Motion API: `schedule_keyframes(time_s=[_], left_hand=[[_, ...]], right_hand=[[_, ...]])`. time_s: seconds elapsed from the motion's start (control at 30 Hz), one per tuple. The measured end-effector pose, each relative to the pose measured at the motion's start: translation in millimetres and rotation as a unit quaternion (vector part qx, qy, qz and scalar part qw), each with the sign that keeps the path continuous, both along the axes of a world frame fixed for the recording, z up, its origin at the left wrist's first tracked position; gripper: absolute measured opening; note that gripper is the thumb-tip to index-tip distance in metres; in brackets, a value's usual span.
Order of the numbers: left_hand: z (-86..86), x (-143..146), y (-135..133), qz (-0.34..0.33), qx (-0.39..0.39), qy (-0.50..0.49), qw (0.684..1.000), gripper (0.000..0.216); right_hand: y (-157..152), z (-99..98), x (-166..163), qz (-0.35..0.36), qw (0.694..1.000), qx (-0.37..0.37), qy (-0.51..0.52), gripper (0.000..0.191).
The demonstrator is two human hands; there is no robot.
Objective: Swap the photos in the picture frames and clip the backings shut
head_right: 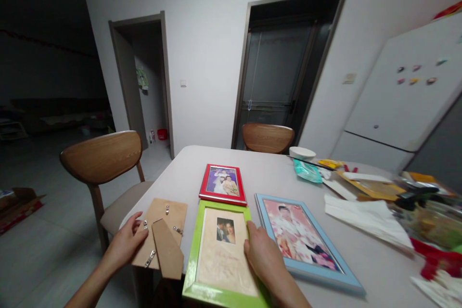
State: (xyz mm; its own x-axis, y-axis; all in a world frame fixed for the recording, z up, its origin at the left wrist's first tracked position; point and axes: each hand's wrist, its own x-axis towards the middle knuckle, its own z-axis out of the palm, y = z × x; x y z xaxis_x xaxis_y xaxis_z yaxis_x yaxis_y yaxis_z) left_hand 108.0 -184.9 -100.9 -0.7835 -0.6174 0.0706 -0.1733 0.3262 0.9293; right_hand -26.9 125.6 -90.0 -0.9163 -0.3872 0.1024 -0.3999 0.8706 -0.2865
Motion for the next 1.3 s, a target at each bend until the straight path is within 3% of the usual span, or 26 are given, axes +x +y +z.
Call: schedule_keyframes(time_s=[0.1, 0.17, 0.27, 0.37, 0.43, 0.53, 0.63, 0.73, 0.9, 0.97, 1.13, 1.3], left_hand=[[0.6, -0.5, 23.9, 0.004, -0.154, 0.023, 0.988, 0.054], [0.6, -1.5, 50.4, -0.048, -0.212, 0.025, 0.976, 0.054], [4.0, -5.5, 96.8, -0.166, -0.19, 0.0, 0.968, 0.058], [15.9, -15.4, 137.0, -0.308, -0.177, -0.037, 0.934, 0.073], [27.6, -23.6, 155.7, -0.351, -0.181, -0.032, 0.918, 0.082], [45.0, -31.8, 172.1, -0.351, -0.216, 0.028, 0.911, 0.088], [57.0, -30.7, 176.6, -0.357, -0.268, 0.103, 0.889, 0.069], [63.2, -21.4, 166.6, -0.324, -0.285, 0.168, 0.886, 0.06], [52.9, 1.7, 120.0, -0.104, -0.159, 0.133, 0.973, 0.056], [37.7, 10.5, 100.6, -0.068, -0.125, 0.098, 0.985, 0.055], [0.6, 24.7, 78.9, -0.093, -0.16, -0.023, 0.982, 0.056], [8.7, 29.1, 81.6, -0.112, -0.28, -0.074, 0.951, 0.051]], right_hand=[[-1.0, 3.9, -6.6, -0.021, 0.999, -0.038, -0.017, 0.053], [-1.3, 10.1, -6.3, -0.051, 0.993, -0.103, -0.032, 0.059], [-2.9, 28.1, 2.0, -0.094, 0.95, -0.261, -0.145, 0.064], [-7.2, 53.9, 15.9, -0.116, 0.856, -0.42, -0.277, 0.065], [-10.8, 69.2, 24.2, -0.122, 0.815, -0.476, -0.305, 0.067], [-15.0, 79.2, 29.6, -0.105, 0.806, -0.499, -0.302, 0.069], [-15.7, 71.8, 25.7, -0.054, 0.804, -0.505, -0.309, 0.068], [-11.0, 55.9, 16.4, -0.024, 0.83, -0.471, -0.299, 0.068], [5.4, 32.6, 1.3, -0.037, 0.952, -0.255, -0.166, 0.061], [9.9, 25.0, -1.5, -0.043, 0.981, -0.169, -0.083, 0.056], [8.1, 5.8, -0.1, -0.002, 0.997, -0.079, 0.011, 0.043], [4.3, -4.4, 2.2, 0.033, 0.999, -0.004, 0.02, 0.034]])
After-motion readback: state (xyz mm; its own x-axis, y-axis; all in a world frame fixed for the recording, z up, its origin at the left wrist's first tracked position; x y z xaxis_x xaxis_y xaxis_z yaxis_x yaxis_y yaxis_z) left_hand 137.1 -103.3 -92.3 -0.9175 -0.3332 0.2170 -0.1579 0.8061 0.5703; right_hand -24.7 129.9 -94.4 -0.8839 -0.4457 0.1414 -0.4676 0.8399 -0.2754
